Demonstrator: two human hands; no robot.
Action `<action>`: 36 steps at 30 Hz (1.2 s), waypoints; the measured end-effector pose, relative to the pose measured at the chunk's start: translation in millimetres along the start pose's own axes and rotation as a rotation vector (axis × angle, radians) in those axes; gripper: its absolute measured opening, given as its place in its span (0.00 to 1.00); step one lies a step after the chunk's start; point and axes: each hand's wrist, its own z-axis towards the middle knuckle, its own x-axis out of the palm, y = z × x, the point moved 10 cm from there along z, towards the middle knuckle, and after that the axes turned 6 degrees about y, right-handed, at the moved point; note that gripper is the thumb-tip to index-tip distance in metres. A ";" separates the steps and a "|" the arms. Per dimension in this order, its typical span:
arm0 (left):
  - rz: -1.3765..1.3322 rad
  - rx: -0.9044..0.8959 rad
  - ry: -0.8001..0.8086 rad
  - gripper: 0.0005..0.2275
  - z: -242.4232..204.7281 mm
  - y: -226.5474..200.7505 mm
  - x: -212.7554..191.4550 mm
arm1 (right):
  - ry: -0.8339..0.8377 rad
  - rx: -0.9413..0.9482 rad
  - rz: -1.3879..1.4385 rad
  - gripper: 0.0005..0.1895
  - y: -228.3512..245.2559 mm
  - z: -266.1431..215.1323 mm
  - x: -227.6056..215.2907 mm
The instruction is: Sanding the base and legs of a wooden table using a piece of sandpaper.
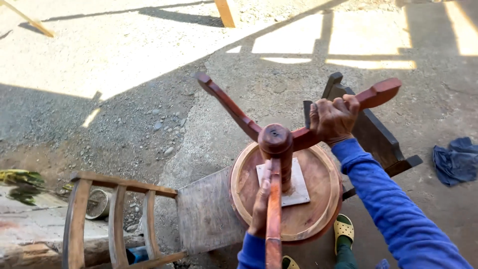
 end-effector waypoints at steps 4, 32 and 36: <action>-0.075 0.093 0.008 0.30 -40.5 -29.6 12.7 | 0.044 -0.001 -0.040 0.12 1.9 -3.1 5.2; 0.476 0.525 -0.511 0.09 -120.7 -135.8 25.3 | 0.244 -0.027 0.198 0.15 -49.4 -22.7 1.9; 0.524 0.478 -0.559 0.10 -119.9 -141.7 25.0 | 0.047 0.330 0.897 0.14 -83.1 6.1 -88.7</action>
